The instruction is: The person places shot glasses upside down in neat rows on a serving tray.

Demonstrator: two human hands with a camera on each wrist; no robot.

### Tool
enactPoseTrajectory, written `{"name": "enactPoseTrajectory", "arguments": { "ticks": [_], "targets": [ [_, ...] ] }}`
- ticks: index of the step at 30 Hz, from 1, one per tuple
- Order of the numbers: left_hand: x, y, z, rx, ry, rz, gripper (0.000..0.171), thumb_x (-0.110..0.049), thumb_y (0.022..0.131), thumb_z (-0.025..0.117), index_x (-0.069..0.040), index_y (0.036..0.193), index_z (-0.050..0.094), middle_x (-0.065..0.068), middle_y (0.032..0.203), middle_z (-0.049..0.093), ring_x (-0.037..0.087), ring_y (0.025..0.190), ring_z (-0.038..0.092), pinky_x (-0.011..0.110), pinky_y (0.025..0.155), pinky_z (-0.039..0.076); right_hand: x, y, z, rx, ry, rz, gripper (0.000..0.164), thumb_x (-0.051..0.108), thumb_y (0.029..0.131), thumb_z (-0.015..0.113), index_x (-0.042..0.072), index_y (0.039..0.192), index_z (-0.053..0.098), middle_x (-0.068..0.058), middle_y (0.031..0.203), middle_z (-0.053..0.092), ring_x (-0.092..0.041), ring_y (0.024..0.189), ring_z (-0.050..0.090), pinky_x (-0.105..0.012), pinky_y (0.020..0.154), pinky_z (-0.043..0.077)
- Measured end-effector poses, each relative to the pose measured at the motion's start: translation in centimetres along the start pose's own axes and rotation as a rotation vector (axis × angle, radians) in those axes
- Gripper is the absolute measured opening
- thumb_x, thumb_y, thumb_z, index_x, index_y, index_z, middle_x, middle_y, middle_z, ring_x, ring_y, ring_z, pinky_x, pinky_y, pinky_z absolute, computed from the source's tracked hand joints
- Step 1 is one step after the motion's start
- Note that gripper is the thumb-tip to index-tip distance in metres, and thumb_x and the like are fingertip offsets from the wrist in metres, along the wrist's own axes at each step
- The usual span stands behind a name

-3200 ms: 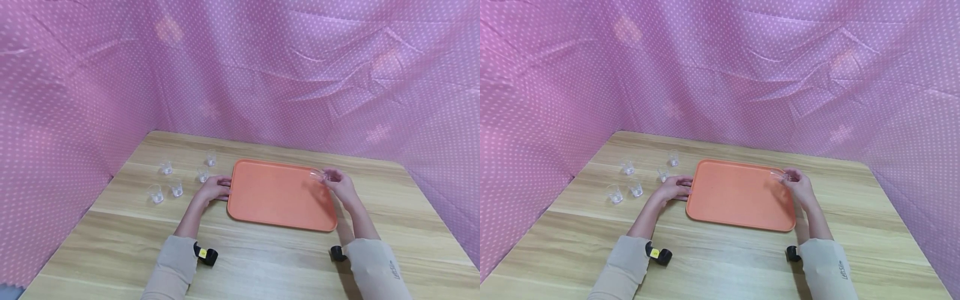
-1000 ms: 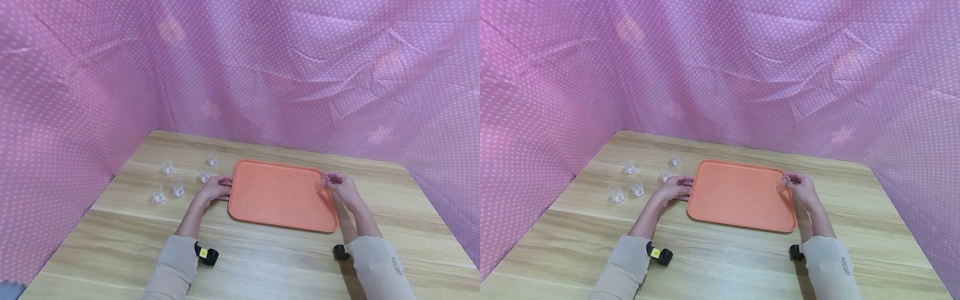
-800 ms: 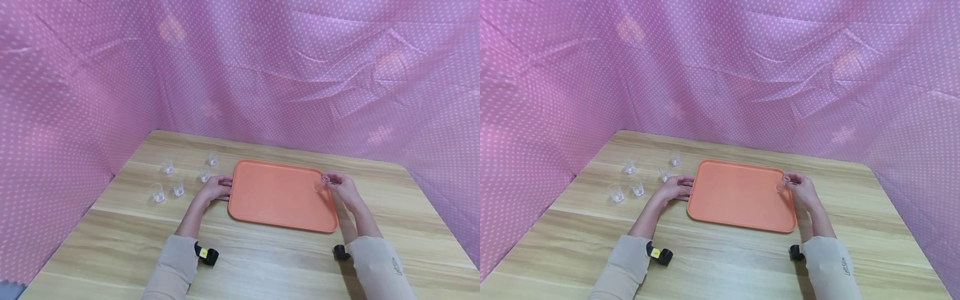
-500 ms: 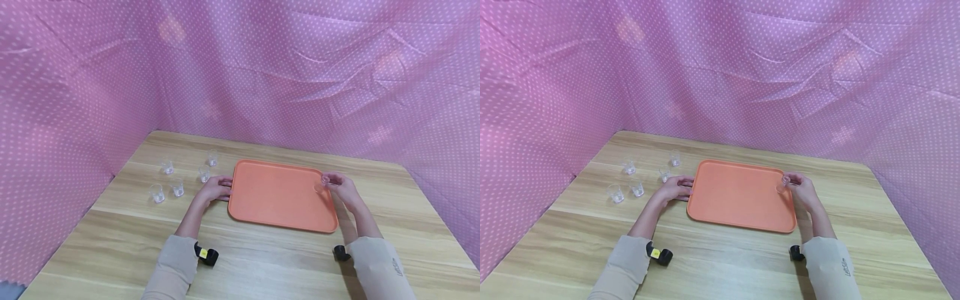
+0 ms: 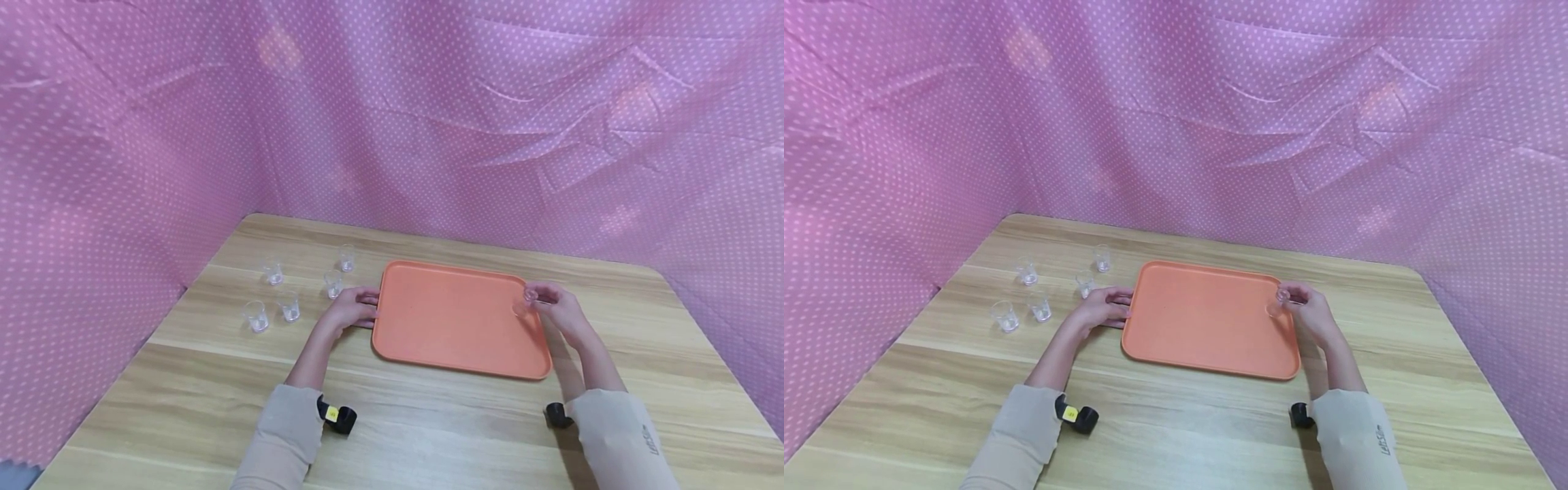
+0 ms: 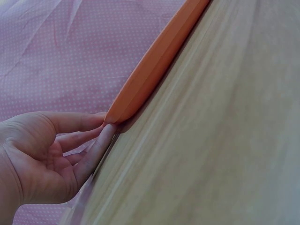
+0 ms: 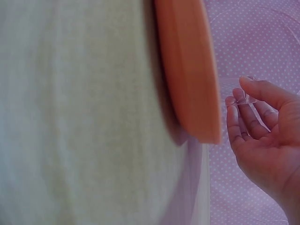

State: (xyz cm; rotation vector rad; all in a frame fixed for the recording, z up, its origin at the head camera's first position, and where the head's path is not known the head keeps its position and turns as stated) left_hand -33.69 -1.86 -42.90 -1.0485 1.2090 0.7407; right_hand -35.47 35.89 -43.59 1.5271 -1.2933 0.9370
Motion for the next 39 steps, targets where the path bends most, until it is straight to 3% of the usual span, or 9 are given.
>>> {"name": "enactPoseTrajectory", "arguments": {
  "ticks": [5, 12, 20, 28, 35, 39],
  "targets": [
    [0.1, 0.0, 0.0, -0.006, 0.000, -0.001, 0.049, 0.013, 0.072, 0.050, 0.007, 0.118, 0.036, 0.025, 0.110, 0.040, 0.035, 0.086, 0.051, 0.036, 0.069, 0.045, -0.6, 0.2, -0.1, -0.001, 0.000, -0.024, 0.059, 0.041, 0.062, 0.066, 0.003, 0.104, 0.050, -0.011, 0.094, 0.053, -0.014, 0.086, 0.051, -0.019, 0.071, 0.043],
    [-0.1, 0.0, 0.0, -0.005, -0.003, 0.016, 0.049, 0.015, 0.071, 0.049, 0.008, 0.118, 0.035, 0.027, 0.109, 0.040, 0.035, 0.085, 0.051, 0.037, 0.068, 0.045, -0.6, -0.1, -0.2, -0.010, -0.007, -0.021, 0.040, 0.020, 0.069, 0.065, 0.004, 0.103, 0.051, -0.011, 0.093, 0.053, -0.016, 0.084, 0.051, -0.020, 0.069, 0.044],
    [0.0, 0.0, 0.0, -0.004, -0.005, 0.004, 0.050, 0.014, 0.072, 0.050, 0.007, 0.118, 0.035, 0.026, 0.111, 0.040, 0.036, 0.087, 0.050, 0.037, 0.069, 0.045, 0.6, -1.0, 0.4, 0.069, 0.004, 0.002, 0.046, 0.027, 0.068, 0.065, 0.003, 0.104, 0.050, -0.009, 0.093, 0.053, -0.014, 0.084, 0.051, -0.021, 0.070, 0.044],
    [1.3, 1.4, -0.7, -0.029, -0.022, -0.002, 0.049, 0.014, 0.069, 0.053, 0.005, 0.116, 0.039, 0.022, 0.106, 0.044, 0.030, 0.079, 0.054, 0.034, 0.063, 0.047, -0.1, -1.1, 0.4, 0.082, 0.006, 0.040, 0.057, 0.037, 0.064, 0.065, 0.004, 0.106, 0.048, -0.012, 0.098, 0.052, -0.016, 0.089, 0.050, -0.022, 0.072, 0.043],
    [1.9, 1.7, -0.9, -0.049, -0.009, -0.008, 0.049, 0.013, 0.068, 0.055, 0.002, 0.114, 0.042, 0.019, 0.103, 0.047, 0.026, 0.074, 0.056, 0.033, 0.061, 0.048, -0.2, -2.1, -1.2, 0.079, -0.018, 0.034, 0.044, 0.019, 0.076, 0.057, 0.009, 0.117, 0.043, -0.008, 0.112, 0.047, -0.015, 0.099, 0.045, -0.016, 0.077, 0.038],
    [1.8, 1.8, -1.0, -0.055, -0.008, 0.002, 0.049, 0.013, 0.068, 0.055, 0.002, 0.114, 0.043, 0.019, 0.102, 0.047, 0.026, 0.074, 0.056, 0.033, 0.061, 0.048, 0.5, -3.9, -1.4, 0.068, -0.002, 0.121, 0.047, 0.018, 0.079, 0.053, 0.003, 0.121, 0.036, -0.015, 0.118, 0.040, -0.013, 0.097, 0.047, -0.020, 0.078, 0.039]
  ]
}}
Point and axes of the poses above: each hand's wrist, its own y-axis towards the middle knuckle, its own z-axis out of the palm, x = y × z, the point moved 10 cm from there along y, towards the middle knuckle
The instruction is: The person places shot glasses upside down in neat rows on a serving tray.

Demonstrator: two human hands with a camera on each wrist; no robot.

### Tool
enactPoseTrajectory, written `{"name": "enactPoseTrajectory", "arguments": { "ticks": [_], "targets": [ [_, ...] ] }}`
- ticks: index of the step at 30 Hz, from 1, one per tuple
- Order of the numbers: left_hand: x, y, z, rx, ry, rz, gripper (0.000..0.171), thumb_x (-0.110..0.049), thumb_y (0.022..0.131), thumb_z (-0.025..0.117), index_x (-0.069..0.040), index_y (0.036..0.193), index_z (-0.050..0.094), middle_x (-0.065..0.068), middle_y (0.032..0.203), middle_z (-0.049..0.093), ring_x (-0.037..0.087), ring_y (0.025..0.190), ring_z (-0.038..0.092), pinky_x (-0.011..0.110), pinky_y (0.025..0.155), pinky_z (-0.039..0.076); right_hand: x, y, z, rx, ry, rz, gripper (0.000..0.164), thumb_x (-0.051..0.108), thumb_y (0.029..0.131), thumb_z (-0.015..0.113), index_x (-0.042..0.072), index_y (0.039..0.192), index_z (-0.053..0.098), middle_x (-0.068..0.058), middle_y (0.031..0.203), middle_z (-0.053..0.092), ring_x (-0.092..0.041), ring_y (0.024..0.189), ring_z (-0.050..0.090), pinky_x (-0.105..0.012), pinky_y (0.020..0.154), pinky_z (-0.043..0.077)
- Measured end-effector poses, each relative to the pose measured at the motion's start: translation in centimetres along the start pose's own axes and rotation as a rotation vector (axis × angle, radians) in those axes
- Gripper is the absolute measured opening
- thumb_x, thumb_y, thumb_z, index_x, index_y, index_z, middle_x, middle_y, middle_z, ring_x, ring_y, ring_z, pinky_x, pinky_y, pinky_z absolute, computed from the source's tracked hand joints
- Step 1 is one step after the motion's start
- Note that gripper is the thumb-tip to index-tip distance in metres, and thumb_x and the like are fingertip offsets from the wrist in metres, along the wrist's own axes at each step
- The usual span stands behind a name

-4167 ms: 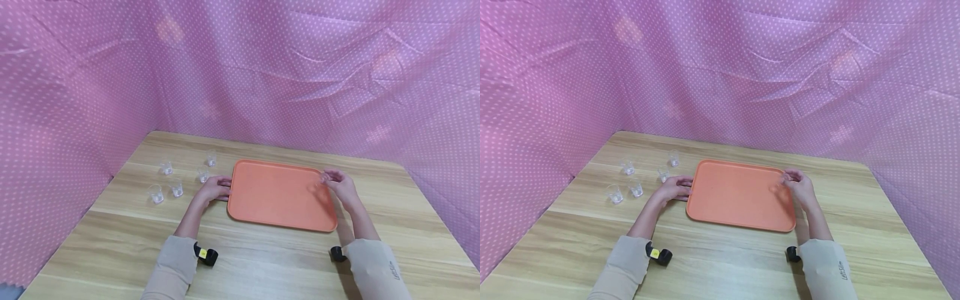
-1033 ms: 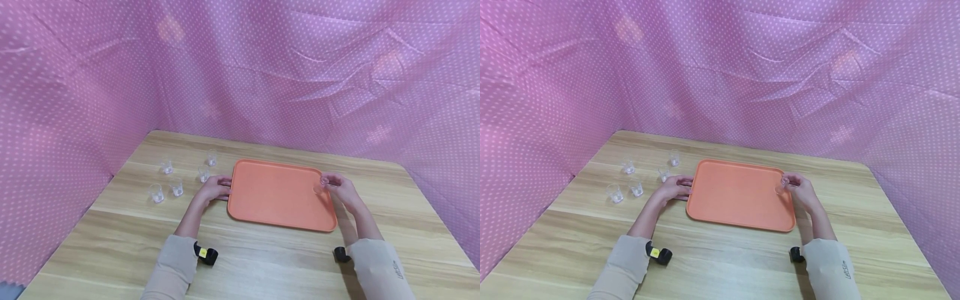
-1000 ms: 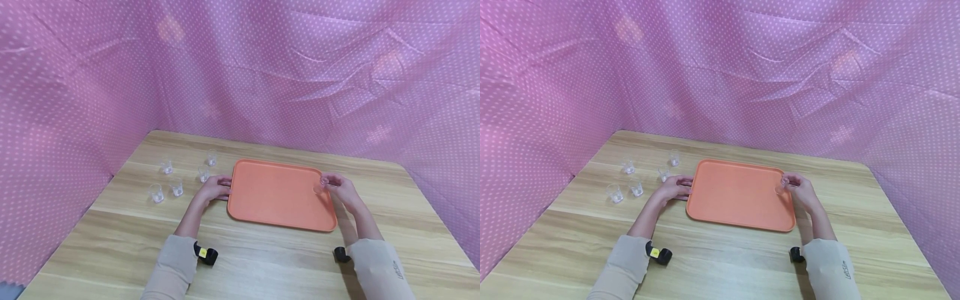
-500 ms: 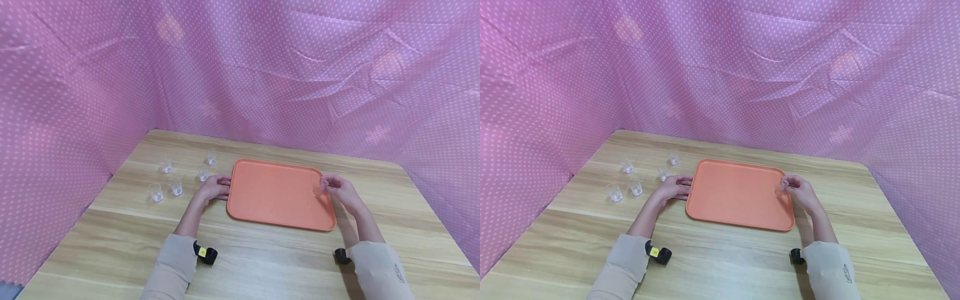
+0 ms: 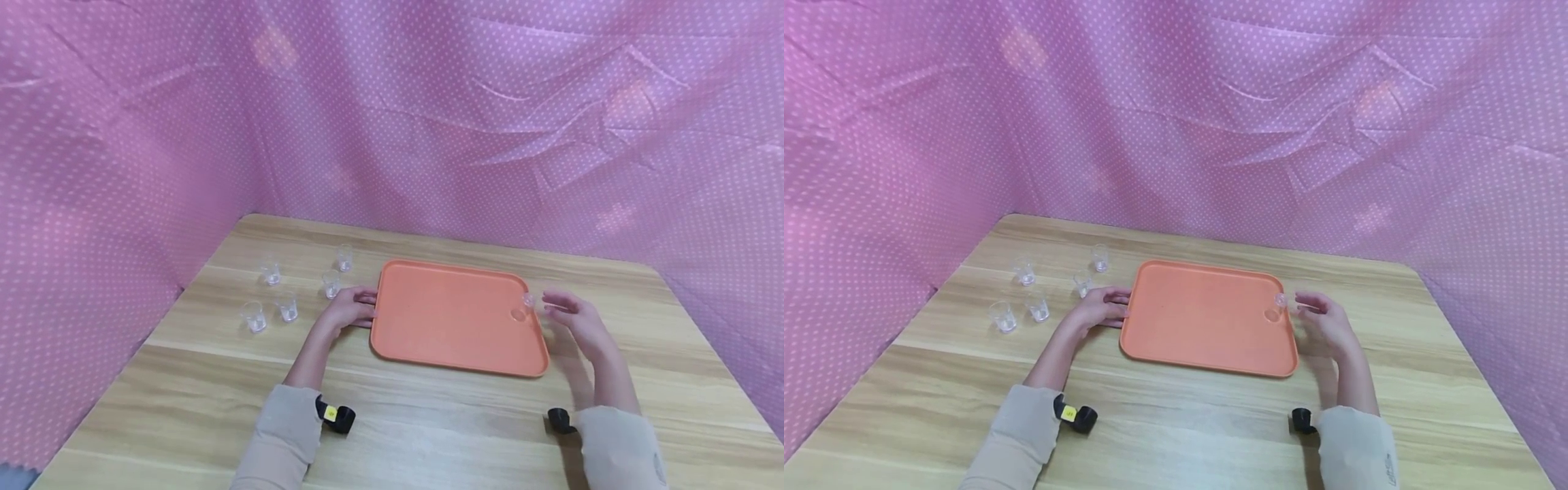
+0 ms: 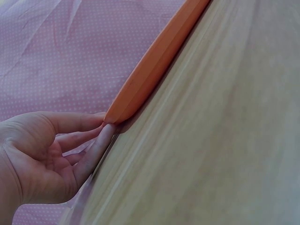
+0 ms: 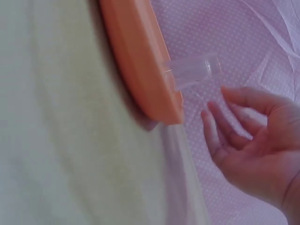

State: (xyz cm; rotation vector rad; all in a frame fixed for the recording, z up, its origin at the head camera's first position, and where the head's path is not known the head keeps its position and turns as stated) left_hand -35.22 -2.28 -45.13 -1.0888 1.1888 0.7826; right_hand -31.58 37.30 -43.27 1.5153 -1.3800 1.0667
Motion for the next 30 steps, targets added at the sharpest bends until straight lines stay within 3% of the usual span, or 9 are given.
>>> {"name": "enactPoseTrajectory", "arguments": {
  "ticks": [4, 7, 15, 22, 25, 27, 30],
  "targets": [
    [0.0, 0.0, -0.1, -0.005, -0.003, 0.002, 0.049, 0.013, 0.068, 0.055, 0.002, 0.114, 0.043, 0.018, 0.102, 0.048, 0.026, 0.074, 0.056, 0.033, 0.061, 0.048, 0.2, -1.7, 1.7, 0.096, 0.104, 0.123, 0.053, 0.012, 0.080, 0.051, -0.007, 0.123, 0.024, -0.024, 0.120, 0.031, -0.017, 0.094, 0.049, -0.031, 0.079, 0.039],
    [0.0, 0.0, -0.1, 0.001, -0.004, 0.006, 0.048, 0.013, 0.068, 0.055, 0.003, 0.114, 0.042, 0.019, 0.102, 0.048, 0.026, 0.074, 0.056, 0.033, 0.061, 0.048, -0.1, -2.3, 2.5, 0.132, 0.177, 0.171, 0.053, 0.005, 0.080, 0.049, -0.010, 0.123, 0.021, -0.025, 0.120, 0.031, -0.017, 0.095, 0.049, -0.031, 0.081, 0.038],
    [-0.2, 0.0, 0.5, 0.046, 0.004, 0.030, 0.048, 0.012, 0.069, 0.054, 0.004, 0.114, 0.041, 0.021, 0.103, 0.046, 0.027, 0.077, 0.055, 0.033, 0.063, 0.047, -0.3, -2.7, 2.1, 0.117, 0.014, 0.122, 0.051, 0.013, 0.079, 0.053, -0.005, 0.122, 0.031, -0.023, 0.116, 0.038, -0.013, 0.096, 0.047, -0.018, 0.076, 0.039],
    [-2.3, -2.1, 1.6, 0.098, 0.110, 0.039, 0.050, 0.011, 0.071, 0.052, 0.008, 0.117, 0.034, 0.026, 0.109, 0.041, 0.034, 0.083, 0.051, 0.037, 0.067, 0.046, -0.8, -2.7, 2.0, 0.098, 0.021, 0.091, 0.050, 0.013, 0.079, 0.054, -0.005, 0.120, 0.033, -0.018, 0.111, 0.045, -0.011, 0.094, 0.049, -0.018, 0.076, 0.039],
    [-3.2, -2.3, 1.1, 0.100, 0.215, 0.100, 0.050, 0.008, 0.071, 0.054, 0.005, 0.118, 0.036, 0.023, 0.109, 0.044, 0.030, 0.083, 0.052, 0.035, 0.068, 0.046, -0.9, -2.7, 2.2, 0.101, 0.048, 0.090, 0.049, 0.012, 0.079, 0.054, -0.006, 0.120, 0.033, -0.018, 0.112, 0.045, -0.011, 0.094, 0.048, -0.018, 0.077, 0.039],
    [-4.4, -2.6, 0.7, 0.089, 0.288, 0.181, 0.050, 0.006, 0.071, 0.055, 0.003, 0.117, 0.038, 0.021, 0.107, 0.046, 0.027, 0.083, 0.052, 0.033, 0.067, 0.046, -0.8, -2.6, 2.2, 0.098, 0.043, 0.083, 0.048, 0.012, 0.079, 0.053, -0.006, 0.120, 0.034, -0.019, 0.112, 0.045, -0.011, 0.094, 0.049, -0.018, 0.076, 0.039],
    [-7.2, -4.1, -0.2, 0.070, 0.390, 0.321, 0.047, 0.000, 0.072, 0.057, -0.004, 0.117, 0.042, 0.013, 0.105, 0.049, 0.024, 0.086, 0.051, 0.031, 0.068, 0.046, -0.7, -2.5, 2.1, 0.102, 0.046, 0.068, 0.048, 0.010, 0.080, 0.053, -0.007, 0.119, 0.033, -0.020, 0.111, 0.045, -0.011, 0.093, 0.049, -0.018, 0.076, 0.040]
  ]
}}
Point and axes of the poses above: each hand's wrist, its own y-axis towards the middle knuckle, its own z-axis out of the palm, x = y × z, the point moved 10 cm from there along y, towards the middle knuckle
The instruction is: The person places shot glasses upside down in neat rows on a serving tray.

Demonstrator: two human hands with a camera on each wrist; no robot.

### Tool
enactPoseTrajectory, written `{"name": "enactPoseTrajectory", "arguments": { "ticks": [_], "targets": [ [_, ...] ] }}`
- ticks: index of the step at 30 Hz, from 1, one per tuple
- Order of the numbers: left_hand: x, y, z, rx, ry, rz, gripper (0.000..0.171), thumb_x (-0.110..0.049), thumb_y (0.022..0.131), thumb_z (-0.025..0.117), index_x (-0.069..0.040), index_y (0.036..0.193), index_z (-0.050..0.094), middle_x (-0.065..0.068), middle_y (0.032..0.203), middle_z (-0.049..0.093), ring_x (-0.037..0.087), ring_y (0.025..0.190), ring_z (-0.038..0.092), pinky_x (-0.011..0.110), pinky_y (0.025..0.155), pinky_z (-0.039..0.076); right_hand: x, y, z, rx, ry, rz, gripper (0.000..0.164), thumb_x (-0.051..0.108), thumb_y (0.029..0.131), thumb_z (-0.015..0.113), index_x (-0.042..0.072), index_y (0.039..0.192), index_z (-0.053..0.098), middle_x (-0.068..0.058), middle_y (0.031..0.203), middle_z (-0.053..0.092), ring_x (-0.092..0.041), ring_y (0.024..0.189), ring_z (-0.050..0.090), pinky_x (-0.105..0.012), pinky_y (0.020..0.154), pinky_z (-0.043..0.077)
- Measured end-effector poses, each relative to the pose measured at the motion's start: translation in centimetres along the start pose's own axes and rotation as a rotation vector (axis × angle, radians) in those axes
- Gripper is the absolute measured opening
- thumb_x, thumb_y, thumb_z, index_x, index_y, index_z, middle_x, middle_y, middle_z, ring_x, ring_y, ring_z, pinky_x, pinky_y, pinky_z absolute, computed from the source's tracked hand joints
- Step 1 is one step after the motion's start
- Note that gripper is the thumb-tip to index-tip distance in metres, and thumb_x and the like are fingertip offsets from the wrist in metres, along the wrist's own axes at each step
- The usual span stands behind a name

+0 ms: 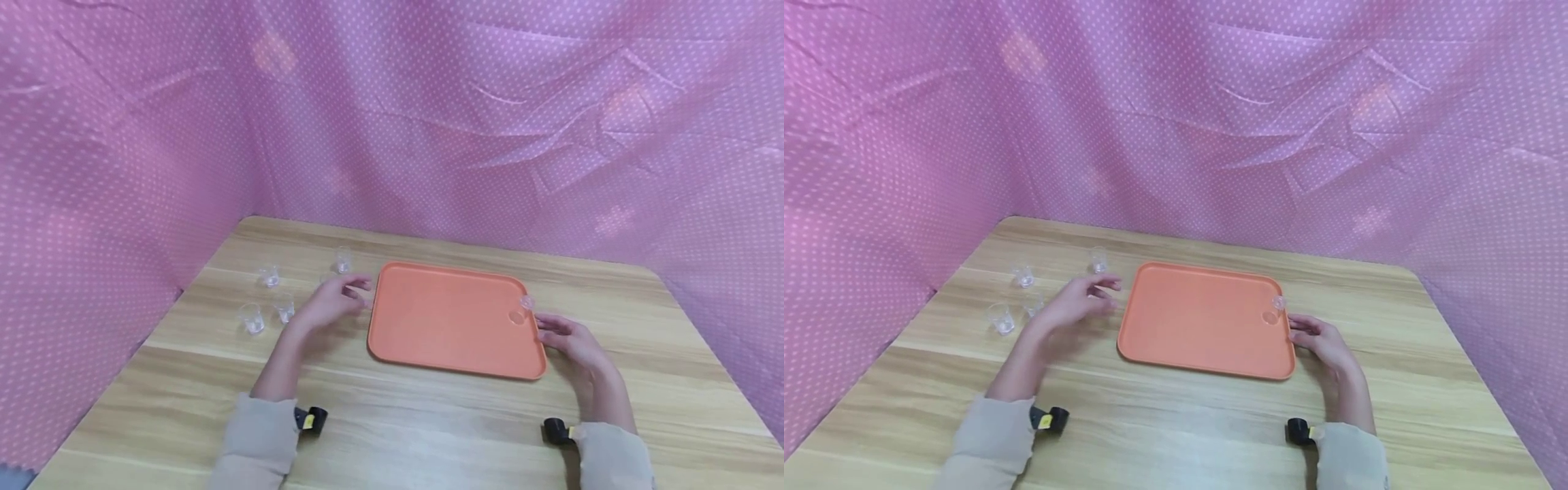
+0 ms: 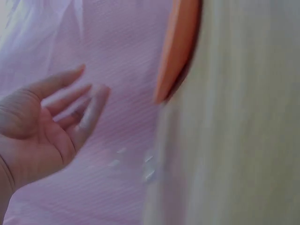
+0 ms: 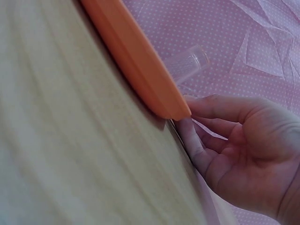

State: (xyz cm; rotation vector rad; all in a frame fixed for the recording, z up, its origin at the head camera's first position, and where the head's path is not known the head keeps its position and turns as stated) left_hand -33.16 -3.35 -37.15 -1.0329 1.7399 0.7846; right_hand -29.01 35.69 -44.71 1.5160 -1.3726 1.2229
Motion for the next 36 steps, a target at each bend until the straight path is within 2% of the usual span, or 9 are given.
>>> {"name": "enactPoseTrajectory", "arguments": {
  "ticks": [5, 8, 10, 15, 20, 24, 28, 31, 36],
  "targets": [
    [-4.2, -3.2, -4.6, -0.075, 0.087, 0.151, 0.044, -0.013, 0.073, 0.061, -0.007, 0.114, 0.046, 0.008, 0.105, 0.051, 0.024, 0.090, 0.049, 0.030, 0.073, 0.043, 0.0, 0.1, 0.2, 0.009, 0.018, -0.010, 0.047, 0.009, 0.080, 0.052, -0.009, 0.119, 0.032, -0.018, 0.111, 0.046, -0.011, 0.093, 0.049, -0.019, 0.075, 0.040],
    [-5.3, -5.6, -7.6, -0.121, 0.113, 0.162, 0.045, -0.013, 0.074, 0.061, -0.003, 0.114, 0.045, 0.013, 0.108, 0.049, 0.028, 0.092, 0.047, 0.034, 0.077, 0.040, 0.1, 0.1, 0.2, 0.011, 0.022, -0.013, 0.048, 0.009, 0.080, 0.052, -0.009, 0.119, 0.032, -0.018, 0.111, 0.045, -0.012, 0.093, 0.049, -0.020, 0.076, 0.040],
    [-5.0, -7.3, -9.6, -0.161, 0.148, 0.122, 0.044, -0.014, 0.074, 0.061, -0.004, 0.114, 0.045, 0.012, 0.109, 0.048, 0.026, 0.093, 0.046, 0.038, 0.079, 0.038, 0.1, 0.1, 0.2, 0.010, 0.022, -0.012, 0.048, 0.009, 0.079, 0.053, -0.009, 0.119, 0.032, -0.018, 0.111, 0.045, -0.012, 0.093, 0.049, -0.020, 0.076, 0.040],
    [0.7, -9.9, -14.7, -0.227, 0.240, 0.059, 0.047, -0.020, 0.073, 0.062, -0.013, 0.116, 0.045, 0.004, 0.112, 0.047, 0.022, 0.097, 0.042, 0.040, 0.078, 0.036, 0.3, 0.0, 0.4, 0.015, 0.050, -0.012, 0.048, 0.006, 0.079, 0.052, -0.010, 0.119, 0.030, -0.020, 0.110, 0.045, -0.013, 0.092, 0.050, -0.021, 0.076, 0.041],
    [7.6, -10.5, -17.7, -0.201, 0.273, 0.078, 0.051, -0.019, 0.072, 0.063, -0.017, 0.118, 0.044, 0.002, 0.115, 0.045, 0.023, 0.100, 0.041, 0.034, 0.079, 0.036, 0.2, -0.1, 0.3, 0.008, 0.052, -0.008, 0.048, 0.006, 0.079, 0.052, -0.010, 0.119, 0.031, -0.020, 0.110, 0.045, -0.013, 0.092, 0.050, -0.020, 0.076, 0.040],
    [10.1, -10.4, -18.3, -0.144, 0.286, 0.091, 0.055, -0.017, 0.071, 0.064, -0.018, 0.121, 0.040, 0.002, 0.116, 0.044, 0.022, 0.099, 0.042, 0.033, 0.078, 0.039, -0.1, -0.2, 0.3, 0.000, 0.055, 0.008, 0.049, 0.007, 0.078, 0.054, -0.009, 0.119, 0.032, -0.019, 0.111, 0.046, -0.013, 0.092, 0.050, -0.021, 0.076, 0.040],
    [9.0, -11.1, -17.1, -0.086, 0.288, 0.091, 0.055, -0.015, 0.071, 0.063, -0.011, 0.121, 0.039, 0.009, 0.112, 0.045, 0.025, 0.095, 0.045, 0.039, 0.076, 0.039, -0.1, -0.3, 0.5, 0.010, 0.083, 0.002, 0.050, 0.007, 0.078, 0.053, -0.010, 0.119, 0.030, -0.020, 0.111, 0.045, -0.015, 0.092, 0.050, -0.023, 0.077, 0.041],
    [8.8, -11.5, -16.3, -0.062, 0.273, 0.027, 0.054, -0.016, 0.072, 0.062, -0.007, 0.120, 0.039, 0.012, 0.108, 0.047, 0.027, 0.092, 0.047, 0.042, 0.075, 0.039, 0.0, -0.2, 0.7, 0.020, 0.106, -0.012, 0.050, 0.005, 0.078, 0.053, -0.012, 0.119, 0.029, -0.020, 0.110, 0.046, -0.016, 0.092, 0.050, -0.025, 0.077, 0.041],
    [10.3, -11.6, -14.6, 0.006, 0.111, -0.121, 0.056, -0.016, 0.071, 0.062, -0.005, 0.120, 0.037, 0.015, 0.110, 0.046, 0.030, 0.095, 0.045, 0.039, 0.078, 0.039, 0.1, -0.1, 0.4, 0.022, 0.113, -0.035, 0.046, 0.002, 0.079, 0.051, -0.012, 0.118, 0.031, -0.017, 0.109, 0.048, -0.015, 0.093, 0.050, -0.024, 0.076, 0.041]
  ]
}}
Point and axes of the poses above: each hand's wrist, its own y-axis towards the middle knuckle, its own z-axis out of the palm, x = y × z, the point moved 10 cm from there along y, towards the middle knuckle
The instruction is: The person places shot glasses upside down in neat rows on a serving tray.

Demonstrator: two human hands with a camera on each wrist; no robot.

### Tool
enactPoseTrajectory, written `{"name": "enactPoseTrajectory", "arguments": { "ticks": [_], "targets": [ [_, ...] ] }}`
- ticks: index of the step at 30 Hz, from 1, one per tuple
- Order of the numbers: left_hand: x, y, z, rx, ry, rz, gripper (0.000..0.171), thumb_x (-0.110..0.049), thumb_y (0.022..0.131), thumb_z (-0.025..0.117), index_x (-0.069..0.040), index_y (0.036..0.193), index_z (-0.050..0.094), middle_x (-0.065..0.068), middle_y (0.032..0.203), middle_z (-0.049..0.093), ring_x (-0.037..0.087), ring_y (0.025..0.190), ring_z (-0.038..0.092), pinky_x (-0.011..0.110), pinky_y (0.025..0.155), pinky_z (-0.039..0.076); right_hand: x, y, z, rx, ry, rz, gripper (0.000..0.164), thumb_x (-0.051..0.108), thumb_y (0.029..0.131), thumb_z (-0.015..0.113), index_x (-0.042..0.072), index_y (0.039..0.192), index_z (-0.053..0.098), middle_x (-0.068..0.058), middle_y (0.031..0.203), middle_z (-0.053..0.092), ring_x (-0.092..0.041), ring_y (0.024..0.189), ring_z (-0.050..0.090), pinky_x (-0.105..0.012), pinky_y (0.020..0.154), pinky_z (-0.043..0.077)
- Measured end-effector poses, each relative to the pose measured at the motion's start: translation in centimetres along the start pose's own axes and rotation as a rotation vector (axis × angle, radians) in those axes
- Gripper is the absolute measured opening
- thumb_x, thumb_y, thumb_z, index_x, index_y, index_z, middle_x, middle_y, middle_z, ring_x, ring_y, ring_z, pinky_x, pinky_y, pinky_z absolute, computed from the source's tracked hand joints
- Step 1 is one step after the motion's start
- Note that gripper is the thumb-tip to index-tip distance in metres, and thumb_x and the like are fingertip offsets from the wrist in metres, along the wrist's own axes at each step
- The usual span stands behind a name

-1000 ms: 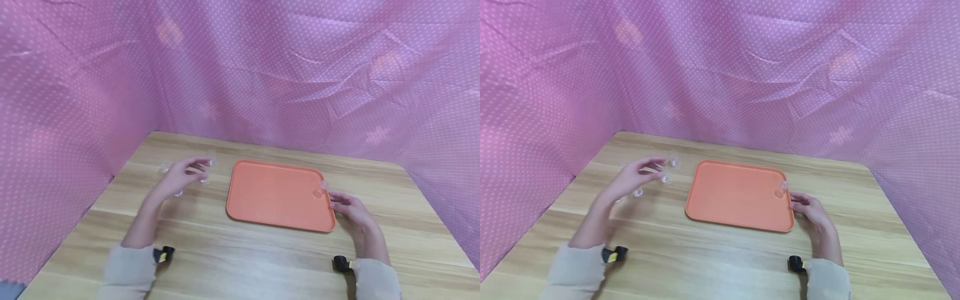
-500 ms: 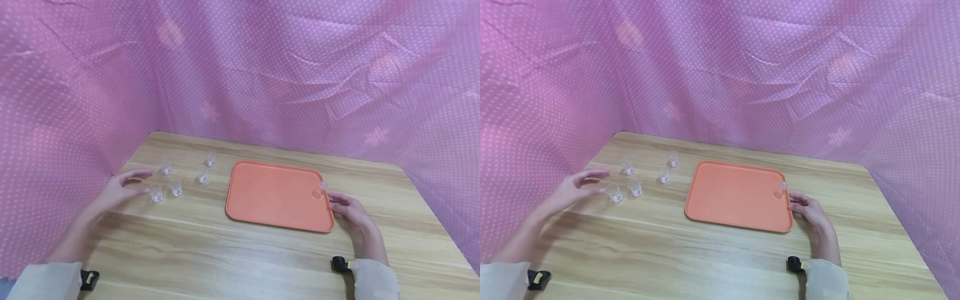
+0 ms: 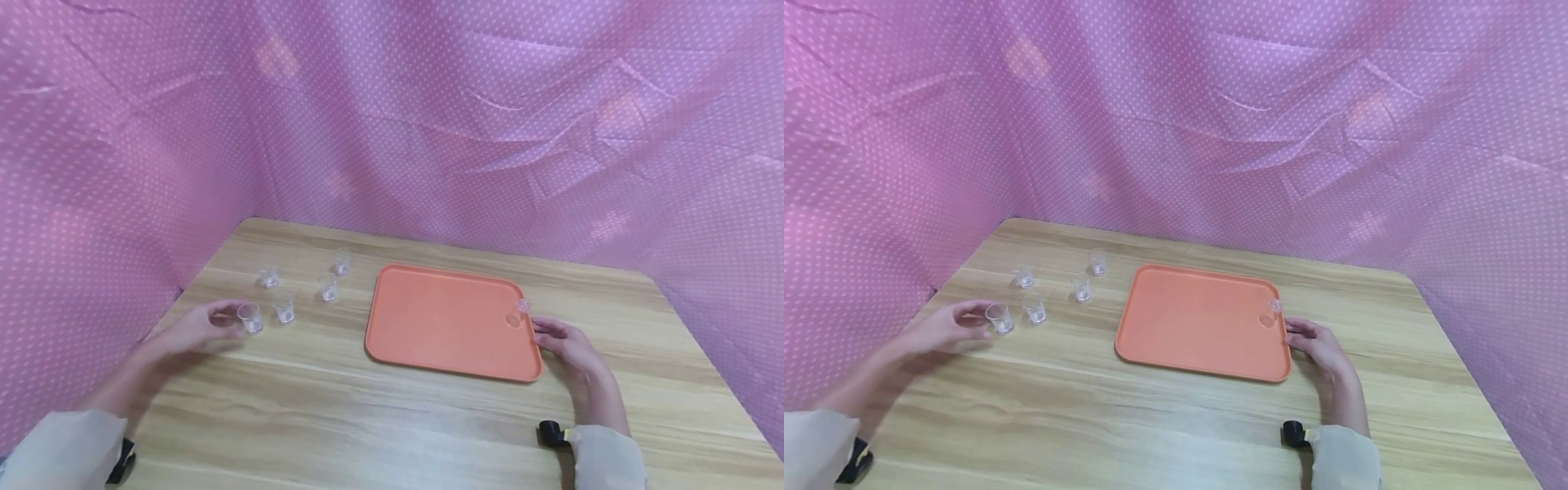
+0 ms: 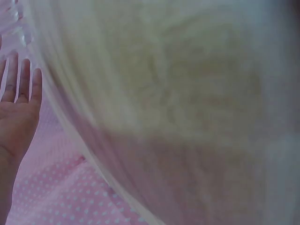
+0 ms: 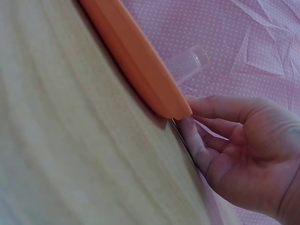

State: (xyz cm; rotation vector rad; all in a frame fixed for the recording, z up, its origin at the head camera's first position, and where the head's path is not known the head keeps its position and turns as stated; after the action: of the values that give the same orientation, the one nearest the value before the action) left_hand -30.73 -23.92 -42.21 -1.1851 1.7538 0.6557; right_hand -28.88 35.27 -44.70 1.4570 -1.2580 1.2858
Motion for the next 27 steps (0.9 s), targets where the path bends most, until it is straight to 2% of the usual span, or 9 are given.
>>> {"name": "enactPoseTrajectory", "arguments": {
  "ticks": [2, 9, 16, 23, 27],
  "targets": [
    [0.6, 0.2, 0.4, 0.009, -0.046, -0.029, 0.056, -0.015, 0.071, 0.063, -0.005, 0.119, 0.038, 0.015, 0.110, 0.046, 0.029, 0.096, 0.045, 0.035, 0.078, 0.040, 0.0, 0.0, -0.1, -0.008, -0.015, 0.001, 0.045, 0.003, 0.079, 0.051, -0.011, 0.118, 0.032, -0.016, 0.108, 0.049, -0.014, 0.093, 0.050, -0.022, 0.076, 0.041],
    [1.7, 0.7, 0.5, -0.034, -0.099, -0.038, 0.052, -0.017, 0.070, 0.064, -0.005, 0.116, 0.042, 0.015, 0.104, 0.049, 0.027, 0.092, 0.047, 0.033, 0.074, 0.042, -0.3, 0.0, -0.4, -0.028, -0.032, 0.040, 0.049, 0.009, 0.078, 0.054, -0.008, 0.119, 0.033, -0.017, 0.110, 0.047, -0.012, 0.093, 0.050, -0.022, 0.077, 0.040],
    [2.1, 0.9, 0.5, -0.082, -0.072, -0.039, 0.050, -0.021, 0.069, 0.065, -0.007, 0.112, 0.045, 0.012, 0.103, 0.052, 0.024, 0.090, 0.050, 0.030, 0.073, 0.043, -0.3, 0.0, -0.3, -0.024, -0.032, 0.041, 0.049, 0.009, 0.079, 0.053, -0.009, 0.119, 0.032, -0.019, 0.111, 0.046, -0.012, 0.093, 0.049, -0.021, 0.077, 0.040],
    [1.8, 0.3, 0.6, -0.079, -0.060, -0.045, 0.052, -0.022, 0.069, 0.064, -0.009, 0.115, 0.044, 0.010, 0.106, 0.049, 0.024, 0.091, 0.048, 0.032, 0.073, 0.042, -0.3, 0.2, -0.4, -0.028, -0.055, 0.028, 0.047, 0.008, 0.079, 0.053, -0.009, 0.118, 0.033, -0.018, 0.111, 0.046, -0.012, 0.094, 0.049, -0.019, 0.077, 0.039],
    [1.1, 0.2, 0.5, -0.082, 0.004, -0.041, 0.050, -0.024, 0.069, 0.064, -0.011, 0.114, 0.045, 0.007, 0.105, 0.051, 0.023, 0.090, 0.049, 0.036, 0.074, 0.041, -0.4, 0.1, -0.5, -0.035, -0.059, 0.039, 0.047, 0.008, 0.079, 0.053, -0.009, 0.118, 0.034, -0.017, 0.110, 0.048, -0.010, 0.095, 0.048, -0.017, 0.077, 0.039]
  ]
}}
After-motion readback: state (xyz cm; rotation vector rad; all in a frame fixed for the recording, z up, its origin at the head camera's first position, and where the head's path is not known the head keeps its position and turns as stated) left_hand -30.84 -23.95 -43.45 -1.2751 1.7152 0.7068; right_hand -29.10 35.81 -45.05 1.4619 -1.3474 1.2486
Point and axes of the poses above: each hand's wrist, its own y-axis towards the middle knuckle, its own z-axis out of the palm, x = y × z, the point moved 10 cm from there along y, towards the middle knuckle
